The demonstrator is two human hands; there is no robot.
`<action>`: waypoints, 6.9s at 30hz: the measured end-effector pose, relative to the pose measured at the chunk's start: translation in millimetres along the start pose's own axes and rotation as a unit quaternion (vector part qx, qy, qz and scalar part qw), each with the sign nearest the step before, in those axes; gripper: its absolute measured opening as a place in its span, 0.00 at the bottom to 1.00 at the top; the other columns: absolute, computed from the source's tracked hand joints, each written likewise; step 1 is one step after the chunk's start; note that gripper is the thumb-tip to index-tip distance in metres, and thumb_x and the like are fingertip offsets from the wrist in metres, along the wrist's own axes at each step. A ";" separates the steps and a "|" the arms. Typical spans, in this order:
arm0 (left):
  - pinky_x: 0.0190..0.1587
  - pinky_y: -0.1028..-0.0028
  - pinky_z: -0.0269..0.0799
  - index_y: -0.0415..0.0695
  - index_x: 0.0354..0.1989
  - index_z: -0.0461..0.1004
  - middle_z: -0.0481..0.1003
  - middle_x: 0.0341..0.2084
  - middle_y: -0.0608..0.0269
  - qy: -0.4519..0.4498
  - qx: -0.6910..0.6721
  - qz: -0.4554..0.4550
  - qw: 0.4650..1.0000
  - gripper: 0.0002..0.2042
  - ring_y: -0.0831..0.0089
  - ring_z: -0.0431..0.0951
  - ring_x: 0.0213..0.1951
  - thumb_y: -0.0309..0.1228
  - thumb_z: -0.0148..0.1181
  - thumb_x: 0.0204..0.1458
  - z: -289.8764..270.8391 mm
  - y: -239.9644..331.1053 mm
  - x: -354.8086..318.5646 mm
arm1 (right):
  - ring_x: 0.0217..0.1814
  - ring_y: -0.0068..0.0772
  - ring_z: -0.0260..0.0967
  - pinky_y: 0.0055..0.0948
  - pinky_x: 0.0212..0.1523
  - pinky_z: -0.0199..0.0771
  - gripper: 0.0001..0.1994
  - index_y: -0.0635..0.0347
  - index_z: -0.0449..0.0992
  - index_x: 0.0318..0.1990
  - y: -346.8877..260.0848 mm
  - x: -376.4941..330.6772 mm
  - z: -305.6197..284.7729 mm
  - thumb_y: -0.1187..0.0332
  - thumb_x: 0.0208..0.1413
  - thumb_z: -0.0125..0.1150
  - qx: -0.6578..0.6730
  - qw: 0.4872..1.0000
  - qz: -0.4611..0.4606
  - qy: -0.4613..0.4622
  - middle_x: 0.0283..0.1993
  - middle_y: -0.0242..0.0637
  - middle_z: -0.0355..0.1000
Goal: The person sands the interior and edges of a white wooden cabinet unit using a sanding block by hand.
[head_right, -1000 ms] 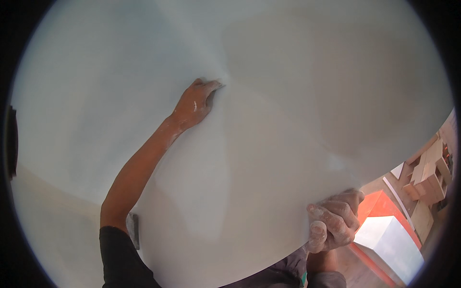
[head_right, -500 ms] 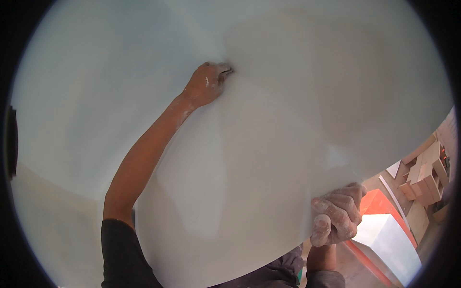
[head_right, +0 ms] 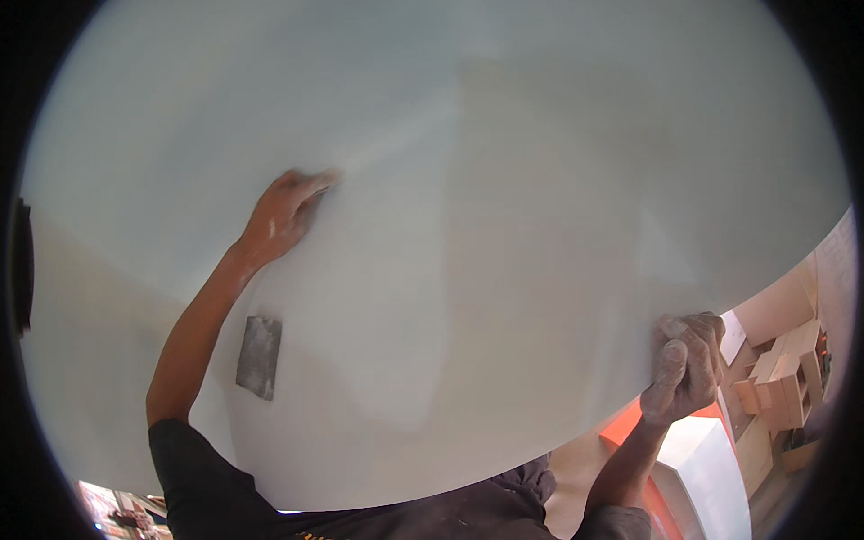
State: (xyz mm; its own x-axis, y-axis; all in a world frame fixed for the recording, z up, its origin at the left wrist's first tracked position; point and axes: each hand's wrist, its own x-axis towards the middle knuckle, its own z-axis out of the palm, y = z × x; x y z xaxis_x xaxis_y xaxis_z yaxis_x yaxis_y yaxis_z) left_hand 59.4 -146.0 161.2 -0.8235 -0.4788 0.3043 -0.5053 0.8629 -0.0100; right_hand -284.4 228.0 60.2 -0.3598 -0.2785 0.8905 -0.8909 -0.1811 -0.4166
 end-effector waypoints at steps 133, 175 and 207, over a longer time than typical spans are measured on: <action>0.71 0.49 0.55 0.37 0.67 0.67 0.64 0.68 0.42 0.077 0.081 -0.538 0.835 0.38 0.44 0.60 0.70 0.59 0.54 0.60 -69.3 81.7 -388.9 | 0.44 0.53 0.75 0.40 0.48 0.77 0.18 0.65 0.70 0.56 -163.9 156.4 361.5 0.77 0.58 0.59 0.049 0.802 -0.228 -0.550 0.43 0.51 0.77; 0.75 0.50 0.44 0.45 0.75 0.53 0.51 0.75 0.50 -0.063 0.003 -0.423 0.904 0.34 0.50 0.47 0.76 0.56 0.40 0.68 -47.7 44.3 -301.4 | 0.58 0.42 0.69 0.38 0.57 0.77 0.20 0.65 0.76 0.53 -219.1 76.7 510.2 0.83 0.50 0.60 0.078 0.657 -0.565 -0.492 0.53 0.40 0.71; 0.68 0.54 0.61 0.42 0.55 0.77 0.76 0.58 0.55 0.228 0.070 -0.517 0.822 0.22 0.55 0.70 0.64 0.42 0.62 0.55 -17.9 103.9 -365.7 | 0.62 0.42 0.67 0.37 0.65 0.72 0.24 0.54 0.78 0.57 -425.2 -46.7 524.5 0.81 0.49 0.63 0.192 0.610 -0.596 -0.486 0.56 0.38 0.72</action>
State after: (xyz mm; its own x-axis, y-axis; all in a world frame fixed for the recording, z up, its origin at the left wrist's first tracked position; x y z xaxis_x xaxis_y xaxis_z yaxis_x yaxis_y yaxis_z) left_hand 312.7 121.6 65.9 0.2297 -0.8068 0.5444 -0.9260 -0.0090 0.3773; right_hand 256.7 -176.7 99.7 0.9804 -0.1267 0.1508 -0.1610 -0.9565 0.2434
